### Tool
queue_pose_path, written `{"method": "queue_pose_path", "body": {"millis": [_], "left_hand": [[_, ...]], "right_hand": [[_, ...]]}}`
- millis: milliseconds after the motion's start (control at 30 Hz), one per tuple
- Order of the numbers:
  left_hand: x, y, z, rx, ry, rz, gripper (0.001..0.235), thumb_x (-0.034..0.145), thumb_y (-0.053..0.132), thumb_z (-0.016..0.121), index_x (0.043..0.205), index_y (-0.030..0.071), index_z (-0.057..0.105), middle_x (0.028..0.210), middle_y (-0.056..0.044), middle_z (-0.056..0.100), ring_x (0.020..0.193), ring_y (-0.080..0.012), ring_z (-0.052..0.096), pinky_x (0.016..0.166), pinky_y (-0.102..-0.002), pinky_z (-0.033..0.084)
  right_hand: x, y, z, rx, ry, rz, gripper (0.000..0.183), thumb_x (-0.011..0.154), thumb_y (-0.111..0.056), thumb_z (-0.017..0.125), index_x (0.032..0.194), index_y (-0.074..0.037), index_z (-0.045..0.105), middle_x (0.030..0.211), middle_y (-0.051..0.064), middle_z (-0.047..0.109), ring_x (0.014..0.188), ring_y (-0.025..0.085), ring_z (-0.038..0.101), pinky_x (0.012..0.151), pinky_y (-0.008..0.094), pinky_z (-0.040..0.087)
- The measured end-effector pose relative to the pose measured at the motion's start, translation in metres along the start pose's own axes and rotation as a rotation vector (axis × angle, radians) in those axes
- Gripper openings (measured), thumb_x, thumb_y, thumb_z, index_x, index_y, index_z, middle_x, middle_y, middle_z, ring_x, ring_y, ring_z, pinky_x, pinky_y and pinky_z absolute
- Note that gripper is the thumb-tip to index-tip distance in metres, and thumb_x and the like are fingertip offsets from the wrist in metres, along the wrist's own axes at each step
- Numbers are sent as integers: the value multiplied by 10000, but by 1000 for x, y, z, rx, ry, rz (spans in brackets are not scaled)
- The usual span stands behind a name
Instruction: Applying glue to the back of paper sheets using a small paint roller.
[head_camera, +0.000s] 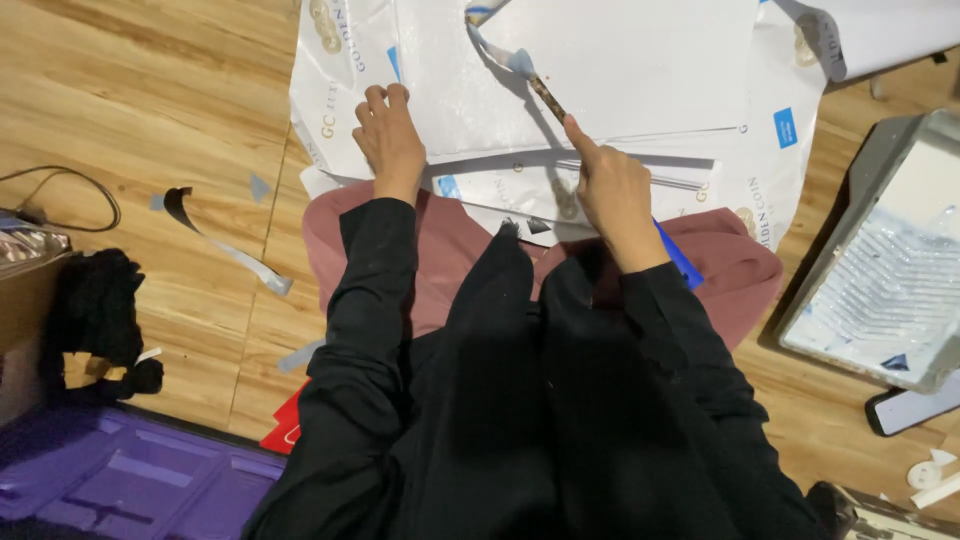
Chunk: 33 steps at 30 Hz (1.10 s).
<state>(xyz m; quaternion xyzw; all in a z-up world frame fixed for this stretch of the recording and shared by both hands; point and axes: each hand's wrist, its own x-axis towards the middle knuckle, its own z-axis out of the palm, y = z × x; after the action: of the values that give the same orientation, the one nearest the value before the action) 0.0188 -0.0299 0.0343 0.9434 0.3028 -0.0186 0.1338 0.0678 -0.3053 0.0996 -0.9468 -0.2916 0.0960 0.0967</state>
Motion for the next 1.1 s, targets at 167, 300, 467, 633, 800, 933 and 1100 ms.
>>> {"method": "queue_pose_path", "body": {"millis": [167,300,467,633,800,933,1100], "left_hand": [[10,1,5,156,-18,-32,621,598,-123,632,1115,169,453,1154,-69,393,1036,-269,392,768,-393,384],[5,41,-19,210,-95,-6,665,626,-100,637,1210,139,428,1323,-124,324,1206,-344,266,957,-530,251],[3,110,-10,262,-275,307,690,741,107,633,1344,168,303,1387,-126,290,1266,-360,239,1008,-584,175],[3,132,19,497,-95,404,571,600,156,678,1124,218,461,1103,-46,469,1017,-266,423,932,-506,272],[4,139,17,578,-100,404,552,547,193,713,1055,223,500,1026,-50,538,963,-258,467,959,-536,238],[8,139,17,575,-122,399,587,559,198,713,1098,215,481,1058,-69,531,1038,-291,450,979,-573,197],[5,142,21,626,-100,439,609,535,217,719,1090,199,469,1030,-78,529,1028,-291,452,982,-588,199]], "right_hand": [[-46,12,-43,-60,-214,120,755,738,-56,436,1413,-354,279,602,118,493,515,366,500,447,465,379],[-130,42,-74,-31,-209,180,614,810,-46,453,1373,-288,411,621,81,491,473,290,452,384,400,324],[-178,61,-91,27,-72,300,620,828,25,444,1371,-274,453,600,118,428,510,281,408,468,389,313],[-148,58,-51,-5,-42,319,548,852,-16,440,1364,-211,462,557,55,432,459,209,385,387,329,293],[-99,56,-39,63,-4,297,593,818,46,424,1363,-188,430,552,89,413,460,270,385,394,400,282],[-135,57,-58,-39,-74,327,619,819,2,425,1385,-248,398,562,93,431,430,295,410,386,424,335],[-157,57,-50,26,-82,451,542,886,-71,427,1378,-298,401,606,118,473,513,361,463,430,468,325]]}}
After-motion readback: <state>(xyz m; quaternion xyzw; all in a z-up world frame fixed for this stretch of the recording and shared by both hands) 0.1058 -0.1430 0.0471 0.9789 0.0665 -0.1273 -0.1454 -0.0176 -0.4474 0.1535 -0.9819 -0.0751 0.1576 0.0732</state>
